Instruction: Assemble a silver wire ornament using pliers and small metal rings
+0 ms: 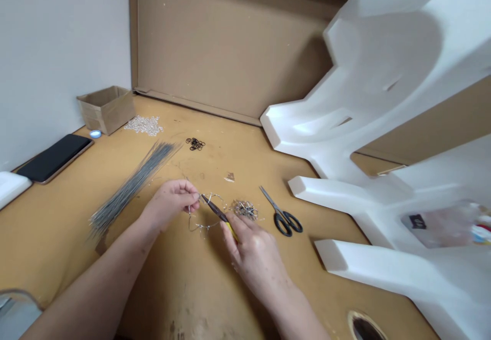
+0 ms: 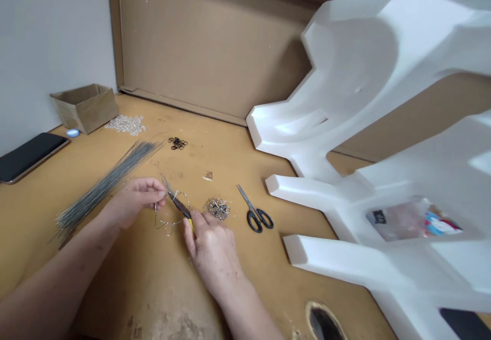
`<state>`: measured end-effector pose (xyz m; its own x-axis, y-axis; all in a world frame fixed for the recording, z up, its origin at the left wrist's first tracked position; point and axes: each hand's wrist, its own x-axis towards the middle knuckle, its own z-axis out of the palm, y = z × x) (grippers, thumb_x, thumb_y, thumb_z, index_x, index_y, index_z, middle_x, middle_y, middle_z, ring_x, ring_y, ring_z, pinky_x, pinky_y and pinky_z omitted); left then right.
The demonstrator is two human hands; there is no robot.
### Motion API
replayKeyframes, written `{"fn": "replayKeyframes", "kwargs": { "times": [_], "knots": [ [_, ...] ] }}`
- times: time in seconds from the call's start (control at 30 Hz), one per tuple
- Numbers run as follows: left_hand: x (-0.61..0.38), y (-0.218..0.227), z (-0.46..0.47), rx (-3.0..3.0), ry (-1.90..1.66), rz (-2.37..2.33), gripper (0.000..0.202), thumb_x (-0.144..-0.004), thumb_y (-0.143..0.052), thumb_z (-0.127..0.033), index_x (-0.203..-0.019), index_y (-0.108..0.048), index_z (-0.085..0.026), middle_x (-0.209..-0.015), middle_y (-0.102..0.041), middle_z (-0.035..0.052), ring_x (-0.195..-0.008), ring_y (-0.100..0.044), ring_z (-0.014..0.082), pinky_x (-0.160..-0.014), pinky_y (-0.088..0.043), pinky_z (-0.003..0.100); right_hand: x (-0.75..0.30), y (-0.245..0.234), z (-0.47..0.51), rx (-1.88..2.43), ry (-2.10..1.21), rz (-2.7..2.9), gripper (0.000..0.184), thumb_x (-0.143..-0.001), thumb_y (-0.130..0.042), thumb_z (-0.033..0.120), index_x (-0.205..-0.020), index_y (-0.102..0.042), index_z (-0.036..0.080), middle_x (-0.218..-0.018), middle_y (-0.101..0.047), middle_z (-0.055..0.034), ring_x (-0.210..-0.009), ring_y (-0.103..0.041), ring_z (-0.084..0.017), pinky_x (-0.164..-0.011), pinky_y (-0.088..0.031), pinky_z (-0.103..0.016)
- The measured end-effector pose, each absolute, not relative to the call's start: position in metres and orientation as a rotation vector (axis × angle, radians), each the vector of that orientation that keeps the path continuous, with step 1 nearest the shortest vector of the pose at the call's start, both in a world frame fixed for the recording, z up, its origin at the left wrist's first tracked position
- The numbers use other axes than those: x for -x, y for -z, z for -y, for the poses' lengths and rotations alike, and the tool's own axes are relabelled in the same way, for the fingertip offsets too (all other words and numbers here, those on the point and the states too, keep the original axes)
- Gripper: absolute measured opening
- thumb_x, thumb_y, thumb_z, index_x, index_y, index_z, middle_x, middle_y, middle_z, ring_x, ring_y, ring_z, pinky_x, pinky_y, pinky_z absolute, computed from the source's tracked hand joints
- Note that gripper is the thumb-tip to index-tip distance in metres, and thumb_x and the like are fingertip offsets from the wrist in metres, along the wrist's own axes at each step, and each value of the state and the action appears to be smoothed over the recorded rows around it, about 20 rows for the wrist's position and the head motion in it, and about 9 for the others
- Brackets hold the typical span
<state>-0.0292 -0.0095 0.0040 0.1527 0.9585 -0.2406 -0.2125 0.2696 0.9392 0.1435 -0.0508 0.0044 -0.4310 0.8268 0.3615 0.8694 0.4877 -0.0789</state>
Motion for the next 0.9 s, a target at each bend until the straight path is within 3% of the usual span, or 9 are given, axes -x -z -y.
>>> {"fn": "replayKeyframes", "kwargs": {
  "times": [0.2,0.9],
  "knots": [
    [0.0240,0.0046,0.0098,-0.925,-1.153,-1.105,0.010,-0.053,-0.059,-0.023,-0.053,-0.052,-0.016,-0.042,-0.052,-0.0042,-0.042,-0.043,0.0059,-0.047,-0.034,0.020,-0.1368,-0.0015,0.0515,1.453,0.037,2.330,0.032,-0.088,-0.030,0.026,-0.083,-0.059,0.014,-0.067,-0.063,-0.0072,-0.058,-0.060,-0.016,-0.052,-0.045,-0.025],
    [0.0210,0.0042,0.0119,-0.880,-1.210,-1.115,0.009,-0.055,-0.059,-0.023,-0.053,-0.054,-0.016,-0.045,-0.054,-0.0030,-0.043,-0.045,0.0068,-0.048,-0.036,0.021,-0.1344,-0.0027,0.0541,1.466,-0.221,2.212,0.029,-0.087,-0.033,0.028,-0.087,-0.059,0.016,-0.075,-0.065,-0.0079,-0.070,-0.062,-0.018,-0.062,-0.048,-0.028]
  ]
}}
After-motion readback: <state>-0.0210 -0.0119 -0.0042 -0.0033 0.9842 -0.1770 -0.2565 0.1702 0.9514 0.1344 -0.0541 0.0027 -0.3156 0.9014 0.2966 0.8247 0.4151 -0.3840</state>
